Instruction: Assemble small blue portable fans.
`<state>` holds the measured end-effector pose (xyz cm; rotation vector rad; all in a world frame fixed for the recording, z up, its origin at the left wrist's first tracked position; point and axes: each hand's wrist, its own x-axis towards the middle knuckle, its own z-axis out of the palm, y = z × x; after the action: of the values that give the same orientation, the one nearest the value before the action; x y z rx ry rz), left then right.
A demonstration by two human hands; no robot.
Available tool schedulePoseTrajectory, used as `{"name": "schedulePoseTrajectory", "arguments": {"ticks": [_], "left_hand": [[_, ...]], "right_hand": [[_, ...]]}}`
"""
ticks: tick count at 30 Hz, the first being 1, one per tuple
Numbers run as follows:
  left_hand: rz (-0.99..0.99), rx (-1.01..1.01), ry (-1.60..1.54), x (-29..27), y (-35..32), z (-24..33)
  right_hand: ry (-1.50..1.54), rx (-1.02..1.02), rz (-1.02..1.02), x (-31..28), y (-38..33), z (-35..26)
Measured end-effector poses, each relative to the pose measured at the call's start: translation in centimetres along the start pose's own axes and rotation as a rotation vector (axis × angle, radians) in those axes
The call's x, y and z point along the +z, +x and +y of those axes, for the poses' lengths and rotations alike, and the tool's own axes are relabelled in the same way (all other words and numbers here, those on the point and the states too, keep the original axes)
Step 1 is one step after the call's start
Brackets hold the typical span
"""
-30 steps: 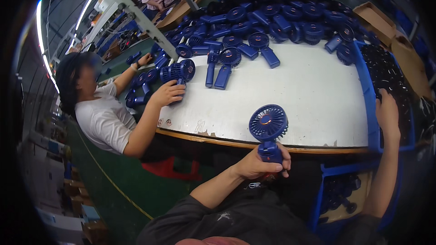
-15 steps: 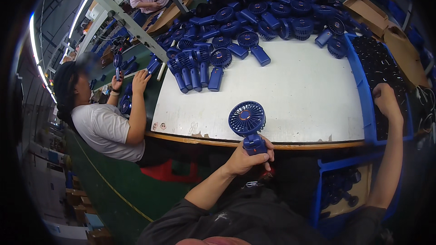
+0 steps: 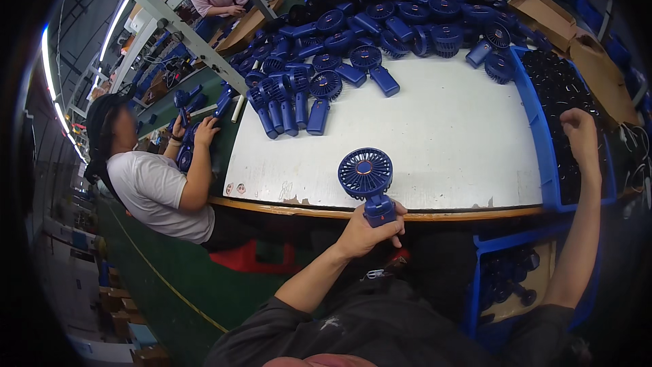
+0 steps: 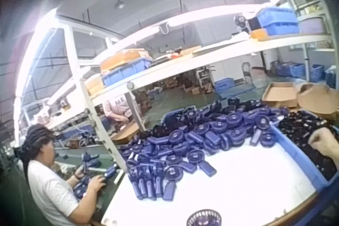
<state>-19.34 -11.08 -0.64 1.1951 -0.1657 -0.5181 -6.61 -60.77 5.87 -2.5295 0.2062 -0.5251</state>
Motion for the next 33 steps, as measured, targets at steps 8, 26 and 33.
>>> {"name": "schedulePoseTrajectory", "arguments": {"ticks": [8,26,33], "left_hand": [[0.043,0.045,0.018,1.1,0.7,-0.4],[0.302,0.415,0.382,5.1,0.7,-3.5],[0.207,0.362,0.398,5.6,-0.1,-3.2]], "right_hand": [[0.724,-0.031,-0.136,1.4,-7.6,-12.4],[1.331,0.396,-0.467,13.1,-23.2,-19.5],[1.387,0.466,-0.545,13.0,-23.5,-19.3]]}}
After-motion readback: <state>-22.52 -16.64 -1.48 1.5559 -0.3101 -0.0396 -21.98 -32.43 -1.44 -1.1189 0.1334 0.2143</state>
